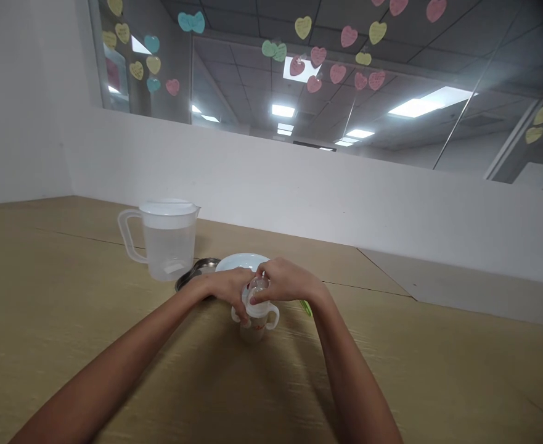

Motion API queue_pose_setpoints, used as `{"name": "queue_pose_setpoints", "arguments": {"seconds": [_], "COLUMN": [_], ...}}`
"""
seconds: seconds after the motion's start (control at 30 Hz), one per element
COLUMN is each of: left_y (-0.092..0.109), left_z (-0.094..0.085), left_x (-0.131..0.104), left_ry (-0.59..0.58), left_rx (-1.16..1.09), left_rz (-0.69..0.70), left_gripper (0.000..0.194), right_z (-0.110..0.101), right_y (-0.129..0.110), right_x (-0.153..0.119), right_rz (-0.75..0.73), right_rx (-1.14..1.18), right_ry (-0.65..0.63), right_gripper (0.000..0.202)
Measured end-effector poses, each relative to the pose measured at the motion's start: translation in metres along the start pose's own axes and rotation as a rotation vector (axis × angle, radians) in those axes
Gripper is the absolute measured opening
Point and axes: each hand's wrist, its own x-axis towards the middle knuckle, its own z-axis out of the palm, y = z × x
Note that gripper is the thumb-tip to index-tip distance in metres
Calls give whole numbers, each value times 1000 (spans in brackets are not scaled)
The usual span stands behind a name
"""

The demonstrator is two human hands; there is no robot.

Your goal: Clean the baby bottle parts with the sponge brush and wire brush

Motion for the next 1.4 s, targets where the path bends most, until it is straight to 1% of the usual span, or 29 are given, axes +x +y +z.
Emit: {"name": "queue_pose_setpoints", "arguments": {"seconds": [0.13, 0.27, 0.47, 0.6, 0.97, 1.13, 1.3, 1.4], "left_y": [0, -1, -3, -1, 0, 0, -1, -1], "left_z": [0, 0, 1, 1, 0, 1, 1, 1], "left_x": [1, 1, 1, 0, 0, 0, 1, 0], "left_ry": [-33, -31, -30, -24, -38, -34, -54, -51], "left_rx": [-75, -115, -118, -93, -81, -76, -128, -97], "left_rz": [55, 56, 73, 52, 15, 30, 49, 47], "left_gripper": [53, 53, 55, 55, 52, 50, 50, 51], "right_z": [-2, -3, -3, -2, -4, -5, -5, -5], "right_y": [0, 0, 2, 2, 0, 0, -1, 0], "right_x": [-1, -1, 0, 0, -1, -1, -1, -1], "right_rz": [-1, -1, -11, -9, 11, 21, 33, 36], "right_rx": [6, 23, 41, 45, 52, 53, 64, 73], "right_ry": [2, -14, -20, -23, -36, -36, -41, -42], "right_gripper": [38, 37, 36, 39, 39, 38, 39, 39]}}
